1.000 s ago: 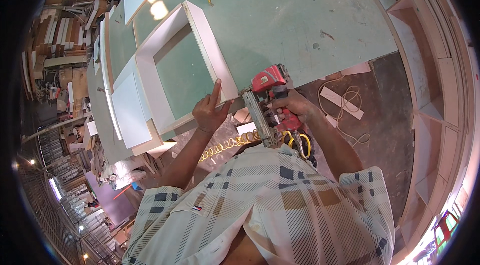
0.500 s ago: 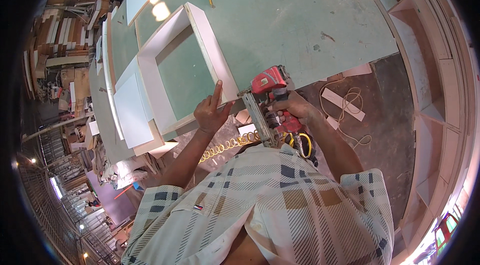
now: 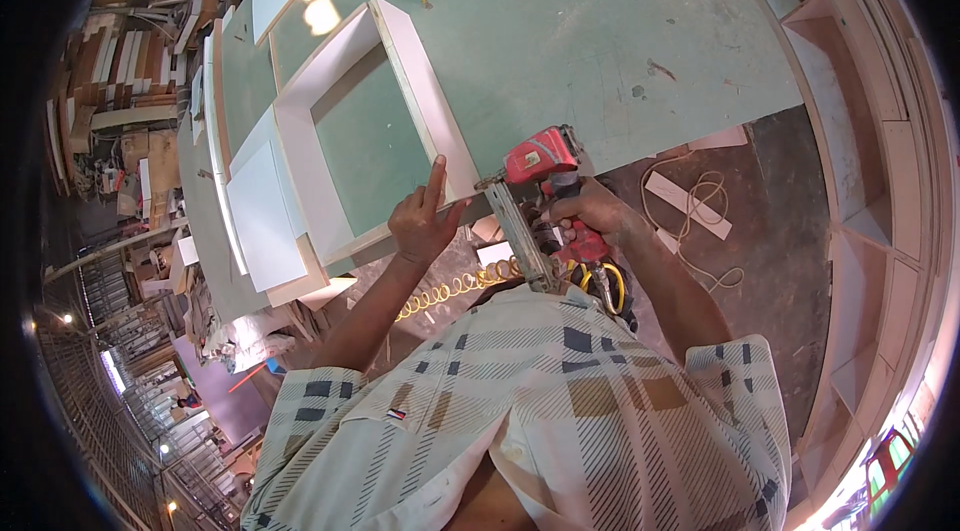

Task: The person aligns white wooden panels on a table and joins them together with a pneumatic nail gun to create a rectangular frame. They then position a plywood sheet over the frame and secure it in place by hand and with the nail gun.

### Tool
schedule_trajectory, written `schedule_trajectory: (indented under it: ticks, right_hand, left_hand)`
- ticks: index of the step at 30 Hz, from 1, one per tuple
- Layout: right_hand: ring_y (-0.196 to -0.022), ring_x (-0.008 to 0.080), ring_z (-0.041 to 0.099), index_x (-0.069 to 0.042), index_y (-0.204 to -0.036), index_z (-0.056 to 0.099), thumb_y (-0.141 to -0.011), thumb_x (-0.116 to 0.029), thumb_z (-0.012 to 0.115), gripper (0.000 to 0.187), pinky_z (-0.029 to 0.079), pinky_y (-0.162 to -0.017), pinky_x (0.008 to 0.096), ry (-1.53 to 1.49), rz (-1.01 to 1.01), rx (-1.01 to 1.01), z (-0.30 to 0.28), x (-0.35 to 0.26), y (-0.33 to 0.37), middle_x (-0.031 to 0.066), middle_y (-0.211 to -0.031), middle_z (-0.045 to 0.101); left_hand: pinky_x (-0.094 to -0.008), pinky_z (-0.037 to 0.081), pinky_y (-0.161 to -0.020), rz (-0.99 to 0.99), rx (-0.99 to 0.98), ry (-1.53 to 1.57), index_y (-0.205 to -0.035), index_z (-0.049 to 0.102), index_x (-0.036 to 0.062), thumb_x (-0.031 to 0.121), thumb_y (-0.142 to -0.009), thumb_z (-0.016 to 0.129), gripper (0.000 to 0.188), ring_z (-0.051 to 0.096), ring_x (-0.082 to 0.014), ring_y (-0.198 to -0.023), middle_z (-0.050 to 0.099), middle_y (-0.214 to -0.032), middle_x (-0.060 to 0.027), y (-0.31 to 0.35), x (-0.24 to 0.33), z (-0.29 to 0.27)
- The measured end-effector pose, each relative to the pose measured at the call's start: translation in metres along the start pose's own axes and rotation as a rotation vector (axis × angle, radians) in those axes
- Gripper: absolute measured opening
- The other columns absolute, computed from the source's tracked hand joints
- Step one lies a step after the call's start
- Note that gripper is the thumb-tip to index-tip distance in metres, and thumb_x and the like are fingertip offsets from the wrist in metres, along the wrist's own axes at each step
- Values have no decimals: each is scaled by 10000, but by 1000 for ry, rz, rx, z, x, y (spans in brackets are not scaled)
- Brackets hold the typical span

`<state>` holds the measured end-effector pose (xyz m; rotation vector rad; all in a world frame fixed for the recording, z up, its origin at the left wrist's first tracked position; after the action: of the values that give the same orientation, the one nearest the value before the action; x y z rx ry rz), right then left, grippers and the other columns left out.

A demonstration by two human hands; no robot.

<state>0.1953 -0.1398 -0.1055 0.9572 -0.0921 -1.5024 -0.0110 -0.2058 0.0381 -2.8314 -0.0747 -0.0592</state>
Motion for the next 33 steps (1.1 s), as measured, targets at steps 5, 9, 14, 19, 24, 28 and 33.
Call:
schedule_trajectory:
  ticks: [5, 9, 14, 19, 24, 28, 33]
  right_hand:
    - [-596, 85, 584, -14, -1118, 618, -844, 3, 742, 302, 494, -512, 253, -7, -4, 35, 10, -9, 7, 52, -842, 673]
    - [-584, 106, 603, -33, -1126, 620, -833, 3, 764, 328, 494, -500, 271, -1, -62, -1, 9, -8, 7, 64, -851, 693]
    - [-576, 94, 594, -38, -1100, 637, -838, 0, 763, 293, 486, -500, 267, -42, -33, 32, 16, -13, 11, 43, -818, 678]
    - [-571, 79, 578, -38, -1065, 651, -848, 3, 753, 244, 474, -504, 257, 23, -6, -6, 12, -11, 9, 18, -770, 654]
    - [-578, 98, 568, -8, -971, 630, -830, 24, 704, 163, 471, -527, 259, 85, -28, 29, 20, -18, 15, 36, -752, 625]
    - [-573, 97, 552, -9, -932, 645, -837, 7, 702, 112, 455, -533, 256, 23, -94, 13, 19, -12, 13, 39, -743, 619]
    - [-574, 94, 542, -18, -852, 645, -840, -19, 695, 52, 450, -540, 257, 88, -72, 12, 30, -25, 22, 44, -735, 615]
  left_hand:
    - [-349, 479, -512, -12, -16, -4, -1550, 520, 181, 449, -834, 792, 811, 564, -202, -523, 530, -665, -31, 2, -3, 2]
    - [-355, 486, -520, -21, -34, -3, -1555, 513, 194, 413, -795, 826, 851, 575, -208, -539, 539, -676, -33, 0, -1, 1]
    - [-361, 491, -525, -31, -34, -4, -1559, 508, 201, 398, -771, 837, 876, 582, -214, -552, 545, -687, -34, 2, -4, 2]
    - [-356, 496, -527, -26, -42, -18, -1561, 505, 201, 372, -755, 850, 893, 587, -212, -555, 552, -692, -32, 0, -1, 2]
    - [-357, 502, -534, -34, -44, -11, -1567, 496, 201, 342, -729, 866, 926, 598, -211, -563, 560, -700, -31, 4, -2, 1]
    - [-358, 504, -539, -31, -36, -3, -1568, 493, 206, 323, -703, 881, 955, 602, -210, -566, 557, -701, -30, 2, -2, 3]
    - [-356, 504, -539, -42, -46, 7, -1564, 498, 206, 317, -694, 884, 959, 603, -210, -566, 552, -699, -31, 2, -4, 4]
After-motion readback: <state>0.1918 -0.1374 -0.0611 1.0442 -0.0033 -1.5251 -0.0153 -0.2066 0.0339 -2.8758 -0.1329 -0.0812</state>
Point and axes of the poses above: each hand's wrist, its own y-axis away from the middle knuckle, its own z-axis out of the palm, x = y × z, the point moved 10 cm from there along -y, towards the middle knuckle
